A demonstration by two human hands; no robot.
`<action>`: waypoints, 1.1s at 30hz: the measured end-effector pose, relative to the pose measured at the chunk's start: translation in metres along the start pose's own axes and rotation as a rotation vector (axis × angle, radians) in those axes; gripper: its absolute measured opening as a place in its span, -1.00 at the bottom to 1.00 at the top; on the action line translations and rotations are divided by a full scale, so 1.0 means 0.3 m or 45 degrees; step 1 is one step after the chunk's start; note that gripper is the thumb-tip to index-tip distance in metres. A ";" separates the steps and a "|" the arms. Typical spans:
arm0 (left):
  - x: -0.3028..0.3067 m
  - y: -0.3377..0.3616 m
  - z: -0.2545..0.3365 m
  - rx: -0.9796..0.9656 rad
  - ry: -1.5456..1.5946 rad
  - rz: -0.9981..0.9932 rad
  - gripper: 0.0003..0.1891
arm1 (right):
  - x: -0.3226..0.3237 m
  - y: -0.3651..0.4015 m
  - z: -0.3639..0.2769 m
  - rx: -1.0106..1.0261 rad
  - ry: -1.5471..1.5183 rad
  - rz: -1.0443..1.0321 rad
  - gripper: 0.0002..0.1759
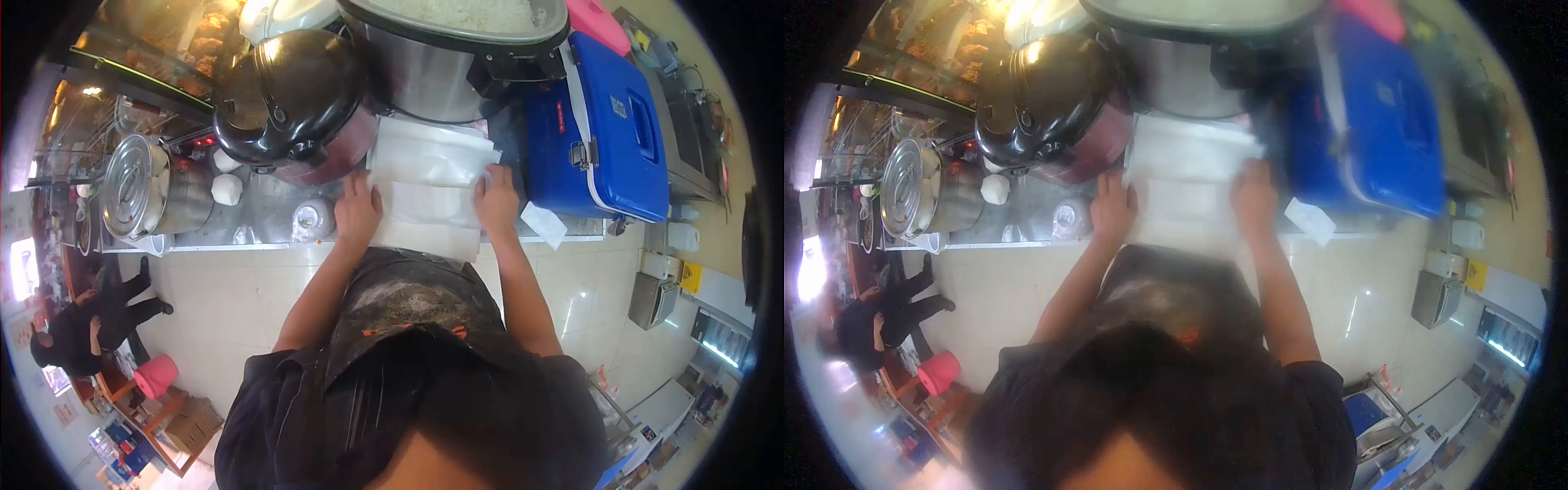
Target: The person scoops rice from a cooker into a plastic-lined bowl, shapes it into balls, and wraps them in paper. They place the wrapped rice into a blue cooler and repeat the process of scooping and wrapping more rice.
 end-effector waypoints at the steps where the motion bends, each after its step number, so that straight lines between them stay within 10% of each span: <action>1: 0.029 0.003 0.078 -0.195 -0.066 0.021 -0.79 | -0.021 -0.047 -0.043 0.246 0.044 0.034 -0.66; 6: -0.032 0.166 0.368 -1.032 0.141 -0.345 -0.51 | -0.186 -0.190 -0.181 0.559 0.066 -0.324 -0.56; 11: -0.069 0.145 0.371 -0.974 0.104 -0.390 -0.49 | -0.284 -0.277 -0.154 0.216 0.146 -0.896 -0.52; 18: -0.117 0.177 0.403 -1.097 0.093 -0.443 -0.49 | -0.410 -0.278 -0.186 0.522 0.331 -1.043 -0.65; 22: -0.095 0.178 0.416 -1.123 -0.019 -0.390 -0.48 | -0.242 -0.240 -0.277 0.252 0.207 -1.189 -0.70; 33: -0.144 0.140 0.355 -0.769 0.329 -0.613 -0.48 | -0.054 0.106 -0.273 1.004 0.002 -0.663 -0.28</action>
Point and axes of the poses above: each hand's wrist, its own y-axis away from the middle knuckle, its own x-axis out of the back of the hand, z = x × y, the point moved 9 cm from there along -y, towards the middle knuckle, and after that the axes turned 1 degree about y, right-handed, at the moved point
